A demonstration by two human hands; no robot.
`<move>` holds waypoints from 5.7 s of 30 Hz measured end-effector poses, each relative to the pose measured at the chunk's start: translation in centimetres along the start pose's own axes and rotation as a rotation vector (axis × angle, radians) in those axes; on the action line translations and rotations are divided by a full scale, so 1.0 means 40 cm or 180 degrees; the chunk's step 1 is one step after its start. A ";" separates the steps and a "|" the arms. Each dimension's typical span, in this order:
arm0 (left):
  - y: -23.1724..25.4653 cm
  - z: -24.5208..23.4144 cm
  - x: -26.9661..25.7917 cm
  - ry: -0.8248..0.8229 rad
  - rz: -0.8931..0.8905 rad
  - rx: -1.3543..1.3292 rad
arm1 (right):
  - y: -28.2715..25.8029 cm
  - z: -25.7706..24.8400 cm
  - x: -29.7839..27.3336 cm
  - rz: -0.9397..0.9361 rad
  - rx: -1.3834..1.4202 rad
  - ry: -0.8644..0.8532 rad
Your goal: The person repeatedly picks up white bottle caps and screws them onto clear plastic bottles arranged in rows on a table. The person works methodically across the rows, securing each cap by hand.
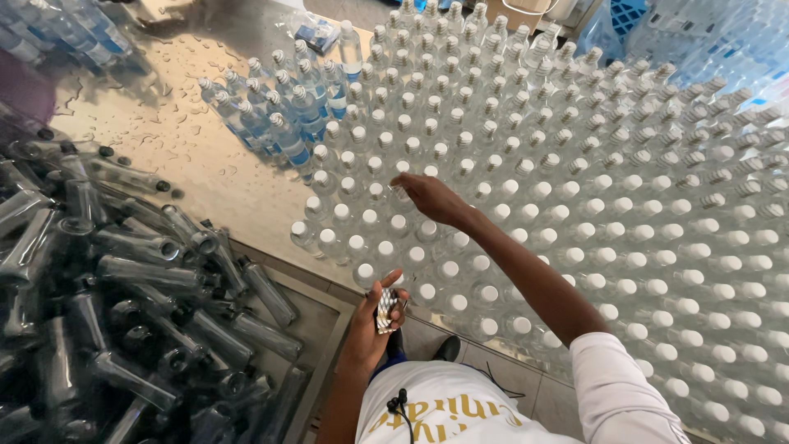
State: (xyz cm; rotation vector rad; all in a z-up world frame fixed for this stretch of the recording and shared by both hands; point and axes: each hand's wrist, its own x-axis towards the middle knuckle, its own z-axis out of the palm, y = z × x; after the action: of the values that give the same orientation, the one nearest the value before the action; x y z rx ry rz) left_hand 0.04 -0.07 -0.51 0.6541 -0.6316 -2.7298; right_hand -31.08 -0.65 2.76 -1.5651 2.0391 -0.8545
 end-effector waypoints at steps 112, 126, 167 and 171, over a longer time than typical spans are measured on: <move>-0.071 0.114 0.064 -0.0256 -0.0355 0.0272 | 0.260 -0.309 -0.360 0.1018 -0.0522 0.0433; -0.086 0.185 0.090 -0.0567 -0.0514 0.0433 | -0.091 -0.183 -0.459 -0.0190 0.0579 0.0213; -0.144 0.192 0.072 -0.0292 -0.0698 0.0520 | 0.385 -0.357 -0.513 0.0432 -0.0078 0.1732; -0.134 0.202 0.078 -0.0335 -0.0688 0.0606 | 0.402 -0.382 -0.524 0.0805 -0.0078 0.1435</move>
State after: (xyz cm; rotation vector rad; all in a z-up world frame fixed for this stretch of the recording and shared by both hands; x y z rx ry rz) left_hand -7.34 6.36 2.34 0.6595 -0.9035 -2.9439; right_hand -46.75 25.54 1.90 -1.1621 2.4982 -1.1634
